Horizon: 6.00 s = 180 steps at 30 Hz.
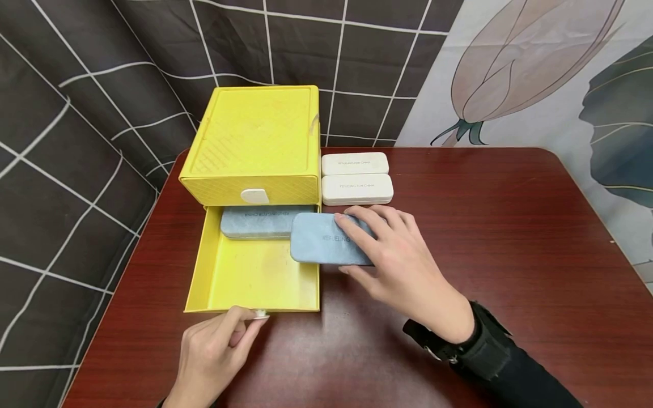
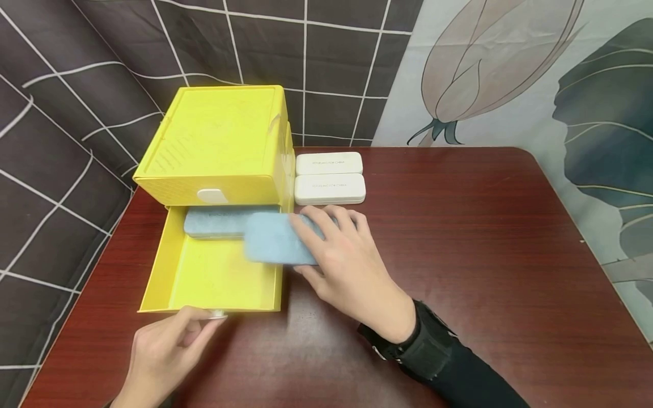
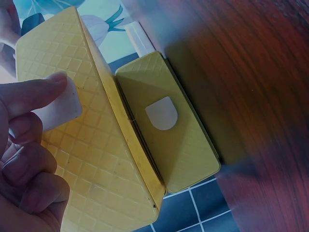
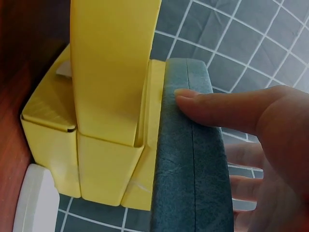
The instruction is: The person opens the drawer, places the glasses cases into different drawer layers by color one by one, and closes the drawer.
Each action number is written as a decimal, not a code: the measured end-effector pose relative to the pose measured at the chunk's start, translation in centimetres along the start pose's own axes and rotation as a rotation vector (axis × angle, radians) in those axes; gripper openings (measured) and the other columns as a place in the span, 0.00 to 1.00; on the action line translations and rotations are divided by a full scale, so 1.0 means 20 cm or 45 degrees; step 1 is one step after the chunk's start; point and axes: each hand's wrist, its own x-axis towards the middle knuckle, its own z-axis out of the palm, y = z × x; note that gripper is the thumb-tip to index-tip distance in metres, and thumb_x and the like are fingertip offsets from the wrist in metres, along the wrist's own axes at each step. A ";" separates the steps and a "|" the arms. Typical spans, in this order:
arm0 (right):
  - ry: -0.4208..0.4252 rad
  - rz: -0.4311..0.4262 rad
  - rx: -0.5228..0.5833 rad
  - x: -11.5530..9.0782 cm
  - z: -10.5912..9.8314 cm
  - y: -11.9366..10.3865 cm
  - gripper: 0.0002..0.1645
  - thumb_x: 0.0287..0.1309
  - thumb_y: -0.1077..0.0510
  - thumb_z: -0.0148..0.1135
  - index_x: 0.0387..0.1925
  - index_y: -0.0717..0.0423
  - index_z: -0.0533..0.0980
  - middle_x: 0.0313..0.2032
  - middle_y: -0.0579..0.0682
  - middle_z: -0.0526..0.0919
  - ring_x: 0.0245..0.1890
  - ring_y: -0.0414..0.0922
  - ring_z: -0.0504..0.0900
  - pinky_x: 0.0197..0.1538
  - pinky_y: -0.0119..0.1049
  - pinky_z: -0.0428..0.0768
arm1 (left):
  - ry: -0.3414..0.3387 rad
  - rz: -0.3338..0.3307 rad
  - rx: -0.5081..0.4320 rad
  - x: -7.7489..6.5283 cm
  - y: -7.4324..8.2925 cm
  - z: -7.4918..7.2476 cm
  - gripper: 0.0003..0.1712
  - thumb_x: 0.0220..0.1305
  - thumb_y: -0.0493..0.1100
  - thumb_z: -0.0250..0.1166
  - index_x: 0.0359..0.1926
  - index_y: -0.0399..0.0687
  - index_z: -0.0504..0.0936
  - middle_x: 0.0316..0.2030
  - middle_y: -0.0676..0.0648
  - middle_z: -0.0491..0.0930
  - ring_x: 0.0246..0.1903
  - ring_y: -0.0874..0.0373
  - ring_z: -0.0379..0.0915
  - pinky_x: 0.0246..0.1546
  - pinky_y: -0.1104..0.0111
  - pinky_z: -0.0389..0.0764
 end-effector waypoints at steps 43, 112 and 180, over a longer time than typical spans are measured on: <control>-0.055 -0.167 0.030 0.20 0.13 -0.19 0.40 0.46 0.42 0.67 0.61 0.51 0.69 0.56 0.50 0.70 0.55 0.49 0.64 0.52 0.46 0.62 | -0.024 -0.021 -0.013 -0.02 -0.02 0.01 0.08 0.57 0.47 0.65 0.27 0.49 0.79 0.16 0.66 0.59 0.16 0.79 0.49 0.14 0.83 0.56; -0.268 -0.236 -0.079 0.28 0.41 -0.33 0.40 0.46 0.33 0.62 0.57 0.49 0.72 0.51 0.47 0.75 0.47 0.46 0.70 0.44 0.39 0.66 | -0.009 -0.012 0.011 -0.04 -0.03 0.02 0.10 0.59 0.48 0.63 0.26 0.49 0.78 0.16 0.65 0.59 0.16 0.78 0.50 0.14 0.83 0.55; 0.305 0.066 0.196 0.08 0.31 0.01 0.12 0.59 0.53 0.57 0.41 0.54 0.78 0.43 0.47 0.78 0.44 0.45 0.73 0.42 0.39 0.68 | 0.030 0.079 0.011 0.05 0.00 -0.02 0.12 0.60 0.49 0.62 0.25 0.48 0.78 0.15 0.65 0.59 0.16 0.78 0.49 0.14 0.83 0.53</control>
